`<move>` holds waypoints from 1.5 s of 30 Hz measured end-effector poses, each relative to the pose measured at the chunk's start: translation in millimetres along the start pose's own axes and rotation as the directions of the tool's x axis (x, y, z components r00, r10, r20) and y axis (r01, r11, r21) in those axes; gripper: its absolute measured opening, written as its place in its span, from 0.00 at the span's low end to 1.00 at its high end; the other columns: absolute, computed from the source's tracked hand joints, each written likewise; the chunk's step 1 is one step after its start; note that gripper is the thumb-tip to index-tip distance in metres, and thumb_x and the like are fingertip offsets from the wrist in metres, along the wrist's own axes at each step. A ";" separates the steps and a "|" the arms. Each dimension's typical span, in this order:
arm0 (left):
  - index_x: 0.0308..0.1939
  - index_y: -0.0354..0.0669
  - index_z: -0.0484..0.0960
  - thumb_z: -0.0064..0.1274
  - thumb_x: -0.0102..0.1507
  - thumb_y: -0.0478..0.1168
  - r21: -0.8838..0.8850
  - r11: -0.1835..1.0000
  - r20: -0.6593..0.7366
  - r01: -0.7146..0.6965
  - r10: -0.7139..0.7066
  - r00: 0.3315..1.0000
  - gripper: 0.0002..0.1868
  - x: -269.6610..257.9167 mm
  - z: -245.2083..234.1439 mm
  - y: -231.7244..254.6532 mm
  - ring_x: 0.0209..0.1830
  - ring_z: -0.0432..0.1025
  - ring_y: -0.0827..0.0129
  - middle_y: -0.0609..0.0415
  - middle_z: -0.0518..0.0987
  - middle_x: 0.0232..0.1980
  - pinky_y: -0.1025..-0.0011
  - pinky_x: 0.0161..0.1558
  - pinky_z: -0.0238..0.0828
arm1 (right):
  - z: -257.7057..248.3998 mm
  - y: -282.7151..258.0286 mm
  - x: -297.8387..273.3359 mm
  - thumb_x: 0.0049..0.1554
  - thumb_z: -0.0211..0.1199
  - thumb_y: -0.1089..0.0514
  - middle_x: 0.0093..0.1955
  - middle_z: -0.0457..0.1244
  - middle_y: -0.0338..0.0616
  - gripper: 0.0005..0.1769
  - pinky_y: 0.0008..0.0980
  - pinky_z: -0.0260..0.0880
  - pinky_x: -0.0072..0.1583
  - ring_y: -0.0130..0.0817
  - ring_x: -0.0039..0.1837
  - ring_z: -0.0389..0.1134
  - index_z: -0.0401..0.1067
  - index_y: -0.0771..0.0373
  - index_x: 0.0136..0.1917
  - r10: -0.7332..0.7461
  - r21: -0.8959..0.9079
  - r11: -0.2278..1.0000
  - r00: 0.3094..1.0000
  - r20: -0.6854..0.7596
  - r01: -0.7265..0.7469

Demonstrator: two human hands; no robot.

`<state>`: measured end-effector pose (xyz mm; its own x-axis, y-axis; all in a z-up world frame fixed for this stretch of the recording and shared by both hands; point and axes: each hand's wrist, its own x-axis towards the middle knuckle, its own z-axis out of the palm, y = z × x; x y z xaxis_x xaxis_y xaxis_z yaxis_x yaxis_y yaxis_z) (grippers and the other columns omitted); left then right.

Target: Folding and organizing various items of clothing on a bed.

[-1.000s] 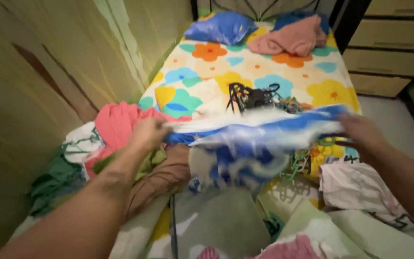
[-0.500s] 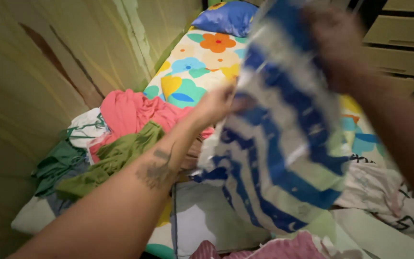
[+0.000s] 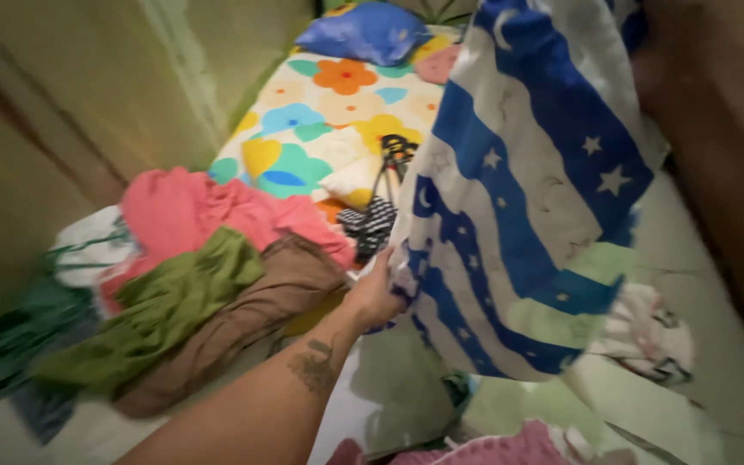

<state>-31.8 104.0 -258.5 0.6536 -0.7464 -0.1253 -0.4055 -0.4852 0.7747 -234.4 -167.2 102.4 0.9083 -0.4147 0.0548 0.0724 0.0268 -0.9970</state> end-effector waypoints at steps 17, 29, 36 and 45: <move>0.75 0.56 0.57 0.44 0.62 0.71 -0.651 0.219 0.542 0.727 -0.537 0.646 0.43 5.0 19.1 35.3 0.65 0.69 0.42 0.41 0.68 0.70 0.41 0.56 0.69 | 4.6 128.8 21.3 0.63 0.54 0.47 0.52 0.71 0.53 0.22 0.42 0.77 0.55 0.40 0.49 0.74 0.75 0.64 0.60 0.261 0.575 0.774 0.961 0.090 -0.265; 0.73 0.56 0.61 0.54 0.58 0.47 -0.879 0.470 -0.355 -0.084 -0.524 0.775 0.38 66.0 -49.1 -106.0 0.55 0.74 0.58 0.57 0.72 0.63 0.60 0.48 0.77 | 46.8 81.8 -89.2 0.67 0.51 0.46 0.60 0.69 0.49 0.22 0.45 0.74 0.58 0.40 0.56 0.73 0.72 0.62 0.65 0.298 0.571 0.782 0.955 0.010 -0.250; 0.72 0.55 0.63 0.59 0.56 0.35 -0.626 0.637 -0.773 -0.450 -0.431 0.465 0.40 58.7 -122.0 -138.0 0.50 0.76 0.66 0.65 0.74 0.59 0.70 0.45 0.81 | -155.2 198.8 -124.5 0.60 0.53 0.41 0.64 0.68 0.46 0.26 0.55 0.67 0.64 0.44 0.63 0.70 0.72 0.55 0.65 0.401 0.226 0.909 0.881 -0.252 -0.349; 0.58 0.48 0.81 0.48 0.65 0.39 -0.378 0.839 -0.017 -0.392 0.417 0.909 0.18 19.0 -146.2 118.9 0.43 0.72 0.77 0.60 0.82 0.47 0.76 0.46 0.71 | 69.1 100.7 21.8 0.59 0.64 0.49 0.74 0.58 0.42 0.29 0.37 0.55 0.69 0.34 0.72 0.59 0.71 0.58 0.71 0.091 -0.829 0.497 0.935 0.343 0.256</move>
<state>25.8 98.7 -78.2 0.4358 -0.8729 0.2194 -0.3542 0.0577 0.9334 -178.8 -110.7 6.9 0.9971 -0.0733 -0.0204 -0.0730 -0.8467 -0.5270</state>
